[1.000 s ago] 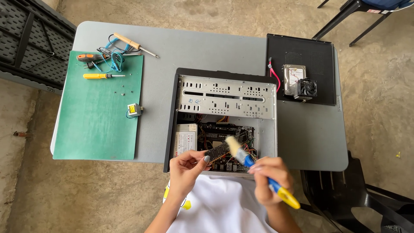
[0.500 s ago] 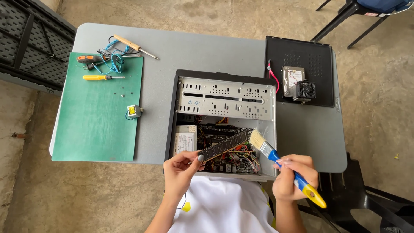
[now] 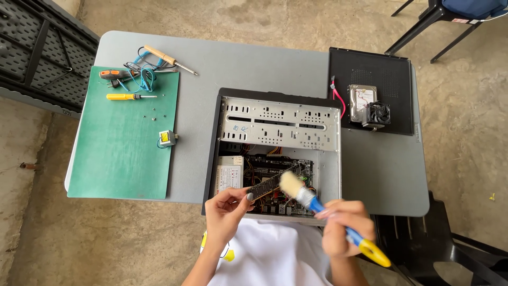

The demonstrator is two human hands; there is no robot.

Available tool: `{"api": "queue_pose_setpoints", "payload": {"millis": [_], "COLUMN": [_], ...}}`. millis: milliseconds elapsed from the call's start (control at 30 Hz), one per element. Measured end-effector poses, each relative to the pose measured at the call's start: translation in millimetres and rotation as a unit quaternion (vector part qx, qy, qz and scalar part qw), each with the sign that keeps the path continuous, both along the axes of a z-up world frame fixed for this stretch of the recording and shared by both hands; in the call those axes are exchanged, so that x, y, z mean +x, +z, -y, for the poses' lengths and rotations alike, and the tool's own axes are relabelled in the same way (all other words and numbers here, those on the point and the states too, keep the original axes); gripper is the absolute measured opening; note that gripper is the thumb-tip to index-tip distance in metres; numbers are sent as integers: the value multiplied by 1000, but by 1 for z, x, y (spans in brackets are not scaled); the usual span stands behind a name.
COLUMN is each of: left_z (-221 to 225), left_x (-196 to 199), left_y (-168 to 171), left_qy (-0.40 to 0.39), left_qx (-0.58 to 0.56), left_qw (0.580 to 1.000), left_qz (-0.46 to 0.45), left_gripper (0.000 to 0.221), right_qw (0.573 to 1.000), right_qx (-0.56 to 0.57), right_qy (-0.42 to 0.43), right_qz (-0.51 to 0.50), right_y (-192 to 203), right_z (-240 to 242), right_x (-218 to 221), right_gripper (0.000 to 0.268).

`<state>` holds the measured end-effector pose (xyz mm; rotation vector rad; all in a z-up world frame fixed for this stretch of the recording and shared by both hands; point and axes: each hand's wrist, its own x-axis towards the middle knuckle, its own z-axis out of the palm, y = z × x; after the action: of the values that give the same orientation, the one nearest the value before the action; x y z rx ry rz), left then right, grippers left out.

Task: Disconnecting cables and unscrewing the power supply unit from a computer case.

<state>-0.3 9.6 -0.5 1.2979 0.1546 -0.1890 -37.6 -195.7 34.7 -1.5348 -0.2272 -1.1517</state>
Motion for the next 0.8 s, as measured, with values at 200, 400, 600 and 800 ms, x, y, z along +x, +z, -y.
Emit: {"api": "queue_pose_setpoints", "payload": {"millis": [200, 400, 600, 800], "left_z": [0, 8, -1, -14], "left_x": [2, -1, 4, 12], "left_y": [-3, -6, 7, 1], "left_qy": [-13, -39, -11, 28], "left_qx": [-37, -37, -34, -29], "left_qw": [998, 998, 998, 997], "left_qz": [-50, -30, -54, -68], "left_gripper": [11, 18, 11, 7], "right_qw": [989, 989, 974, 975], "right_qx": [-87, -46, 158, 146], "right_qy": [-107, 130, 153, -136], "right_qz": [-54, -57, -56, -95], "right_y": [-1, 12, 18, 30], "right_z": [21, -28, -10, 53], "right_x": [2, -10, -3, -1], "right_gripper": [12, 8, 6, 14]}}
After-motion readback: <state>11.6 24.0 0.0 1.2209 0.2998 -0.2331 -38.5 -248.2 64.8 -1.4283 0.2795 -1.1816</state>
